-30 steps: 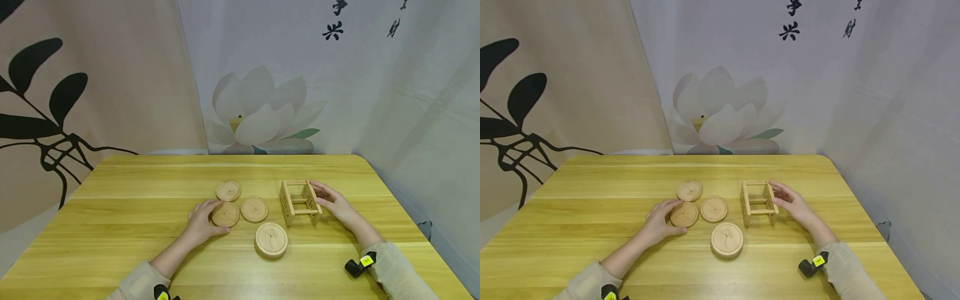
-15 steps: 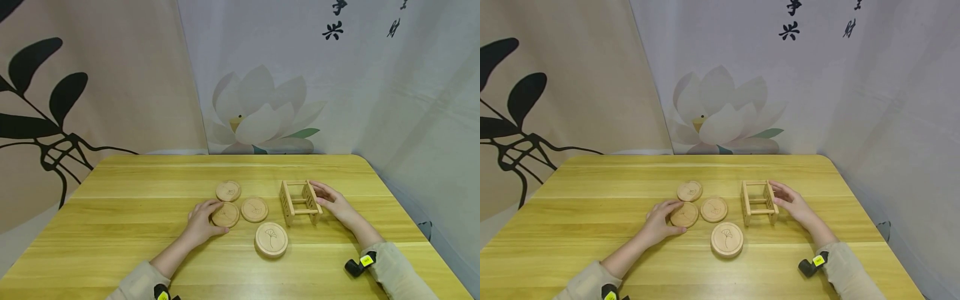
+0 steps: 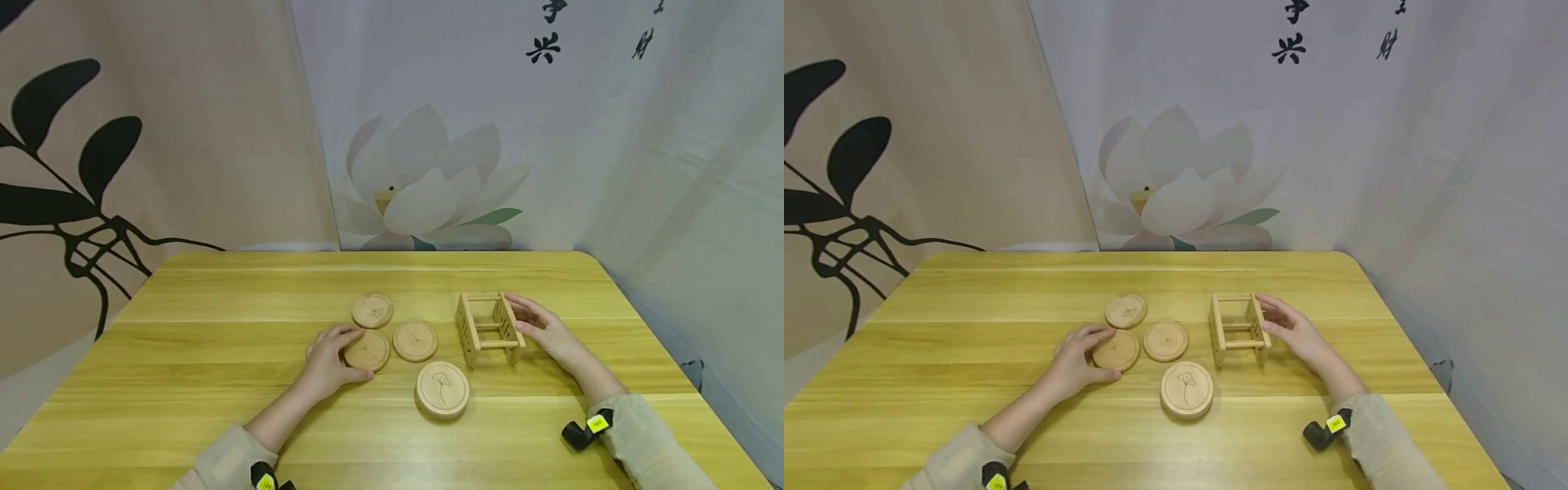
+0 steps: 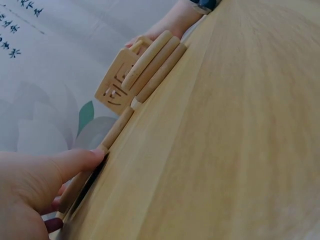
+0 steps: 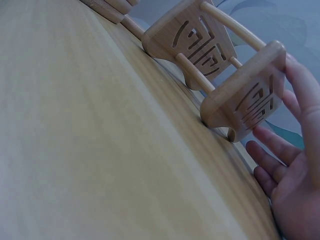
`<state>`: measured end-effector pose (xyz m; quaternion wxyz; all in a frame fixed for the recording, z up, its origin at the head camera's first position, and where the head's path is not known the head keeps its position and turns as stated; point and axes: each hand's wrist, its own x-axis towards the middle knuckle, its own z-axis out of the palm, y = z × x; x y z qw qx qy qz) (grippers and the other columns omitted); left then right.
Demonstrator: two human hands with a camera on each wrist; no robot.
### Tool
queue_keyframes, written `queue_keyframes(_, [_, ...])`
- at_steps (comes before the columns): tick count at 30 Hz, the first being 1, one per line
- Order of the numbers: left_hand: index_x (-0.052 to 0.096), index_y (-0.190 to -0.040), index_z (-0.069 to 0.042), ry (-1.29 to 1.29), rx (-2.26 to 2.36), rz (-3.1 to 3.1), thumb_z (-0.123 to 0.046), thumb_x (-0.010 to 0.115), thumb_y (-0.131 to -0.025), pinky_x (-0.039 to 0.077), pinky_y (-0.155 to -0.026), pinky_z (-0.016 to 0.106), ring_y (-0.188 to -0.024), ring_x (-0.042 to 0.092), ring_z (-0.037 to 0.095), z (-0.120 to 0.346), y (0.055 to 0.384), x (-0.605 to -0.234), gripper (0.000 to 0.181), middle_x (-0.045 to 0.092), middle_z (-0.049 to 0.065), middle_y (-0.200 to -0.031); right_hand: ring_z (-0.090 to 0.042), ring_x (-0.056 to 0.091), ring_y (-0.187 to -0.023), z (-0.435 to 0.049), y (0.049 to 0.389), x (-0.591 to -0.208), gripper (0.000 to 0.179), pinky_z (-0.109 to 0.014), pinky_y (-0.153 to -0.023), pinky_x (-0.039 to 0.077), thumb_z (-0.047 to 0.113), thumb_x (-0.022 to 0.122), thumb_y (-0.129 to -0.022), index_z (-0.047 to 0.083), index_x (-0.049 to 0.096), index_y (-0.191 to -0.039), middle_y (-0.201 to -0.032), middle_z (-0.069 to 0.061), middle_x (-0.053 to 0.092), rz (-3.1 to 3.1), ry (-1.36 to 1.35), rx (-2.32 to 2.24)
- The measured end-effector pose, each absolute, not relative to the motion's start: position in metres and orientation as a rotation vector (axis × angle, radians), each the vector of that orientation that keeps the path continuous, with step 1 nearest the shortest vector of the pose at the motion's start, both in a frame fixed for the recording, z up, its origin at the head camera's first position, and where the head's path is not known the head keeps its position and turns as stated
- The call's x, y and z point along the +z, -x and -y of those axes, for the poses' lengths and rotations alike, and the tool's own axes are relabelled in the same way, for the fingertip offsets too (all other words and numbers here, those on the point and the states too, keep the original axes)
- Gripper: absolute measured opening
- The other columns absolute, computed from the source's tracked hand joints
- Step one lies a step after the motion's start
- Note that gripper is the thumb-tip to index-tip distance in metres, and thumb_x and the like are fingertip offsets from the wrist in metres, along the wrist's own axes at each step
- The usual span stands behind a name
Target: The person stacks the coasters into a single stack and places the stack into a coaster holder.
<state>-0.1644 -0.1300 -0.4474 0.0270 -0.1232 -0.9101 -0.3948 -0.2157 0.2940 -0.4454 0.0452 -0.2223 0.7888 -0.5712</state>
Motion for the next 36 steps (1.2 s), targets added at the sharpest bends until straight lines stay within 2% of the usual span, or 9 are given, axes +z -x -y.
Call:
queue_keyframes(13, [0.059, -0.131, -0.006, 0.413, -1.236, 2.762, -0.028, 0.091, -0.061, 0.024, -0.098, 0.058, -0.122, 0.042, 0.032, 0.131, 0.165, -0.448, 0.080, 0.053, 0.007, -0.131, -0.006, 0.050, -0.115, -0.294, 0.215, -0.445, 0.051, -0.017, -0.092, 0.040, 0.006, 0.048, -0.100, 0.002, 0.032, -0.148, -0.140, -0.031, 0.039, -2.393, 0.711, -1.757])
queue_keyframes(20, [0.058, -0.132, -0.006, 0.434, -1.300, 2.725, -0.028, 0.091, -0.062, 0.022, -0.101, 0.060, -0.124, 0.040, 0.032, 0.132, 0.164, -0.447, 0.080, 0.052, 0.009, -0.132, -0.006, 0.050, -0.115, -0.294, 0.214, -0.444, 0.051, -0.017, -0.092, 0.040, 0.005, 0.048, -0.100, 0.002, 0.032, -0.148, -0.140, -0.031, 0.039, -2.392, 0.694, -1.757])
queue_keyframes(28, [0.057, -0.133, -0.008, 0.425, -1.343, 2.716, -0.027, 0.091, -0.063, 0.028, -0.101, 0.059, -0.126, 0.037, 0.029, 0.130, 0.162, -0.440, 0.080, 0.049, 0.005, -0.136, -0.006, 0.049, -0.116, -0.294, 0.215, -0.445, 0.051, -0.017, -0.092, 0.040, 0.005, 0.048, -0.100, 0.002, 0.032, -0.148, -0.141, -0.032, 0.038, -2.381, 0.707, -1.766])
queue_keyframes(36, [0.058, -0.132, -0.009, 0.431, -1.360, 2.694, -0.027, 0.091, -0.062, 0.026, -0.102, 0.060, -0.128, 0.036, 0.030, 0.123, 0.158, -0.435, 0.079, 0.049, 0.005, -0.137, -0.007, 0.050, -0.115, -0.294, 0.214, -0.444, 0.050, -0.017, -0.092, 0.041, 0.005, 0.049, -0.100, 0.003, 0.033, -0.148, -0.140, -0.031, 0.039, -2.392, 0.685, -1.773])
